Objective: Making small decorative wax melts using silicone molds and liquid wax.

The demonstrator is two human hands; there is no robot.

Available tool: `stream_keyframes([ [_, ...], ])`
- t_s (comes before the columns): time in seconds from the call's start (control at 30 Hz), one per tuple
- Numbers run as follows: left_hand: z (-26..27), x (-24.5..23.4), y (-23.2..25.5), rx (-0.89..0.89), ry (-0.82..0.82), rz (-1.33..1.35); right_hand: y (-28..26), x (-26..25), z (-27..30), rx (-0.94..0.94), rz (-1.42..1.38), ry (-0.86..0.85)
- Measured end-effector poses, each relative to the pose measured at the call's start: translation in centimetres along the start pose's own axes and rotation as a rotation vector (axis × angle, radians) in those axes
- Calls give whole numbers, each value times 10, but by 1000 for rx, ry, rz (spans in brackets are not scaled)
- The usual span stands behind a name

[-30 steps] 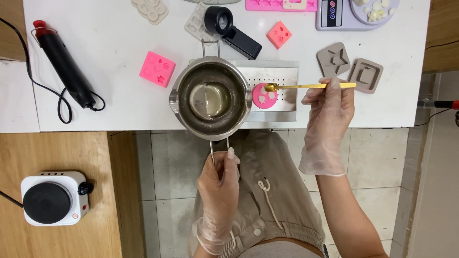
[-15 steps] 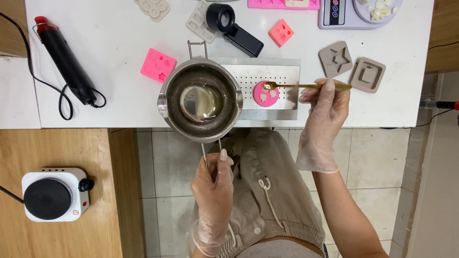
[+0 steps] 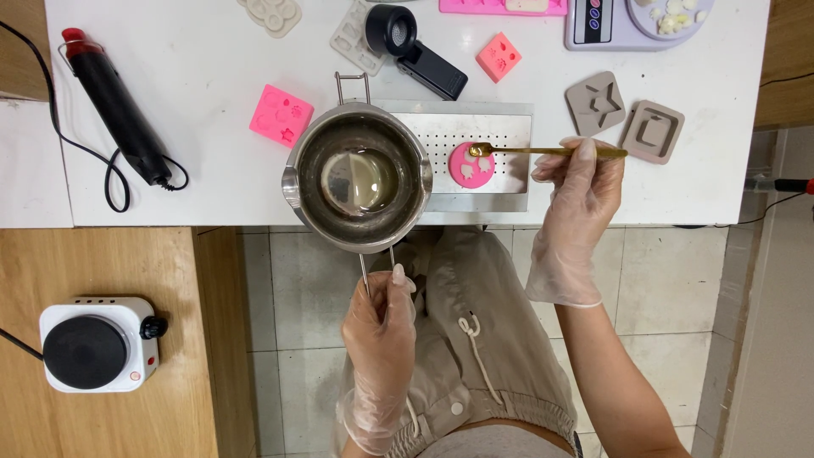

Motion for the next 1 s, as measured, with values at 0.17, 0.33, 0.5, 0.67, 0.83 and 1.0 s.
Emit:
stream_keyframes([
  [0.17, 1, 1, 1, -20, 18, -13, -2, 1, 0, -33, 33, -29],
  [0.33, 1, 1, 5, 15, 9, -18, -6, 4, 3, -112, 67, -55],
  [0.5, 1, 0, 5, -9, 0, -4, -8, 6, 5, -135, 92, -71],
  [0.67, 2, 0, 3, -27, 9, -15, -8, 2, 2, 33, -43, 37],
  [0.83, 3, 2, 6, -8, 6, 11, -14, 6, 5, 202, -190, 105],
  [1.0, 6, 3, -2, -25, 0, 108, -37, 46, 42, 217, -170, -70],
])
Point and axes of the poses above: each hand's wrist, its own z-axis away from the middle knuckle, its own x-axis out of the palm, y = z × x, the point moved 5 cm from there along -z, towards the middle knuckle, and after that the axes turned 2 degrees about -x, right-handed, at the moved point
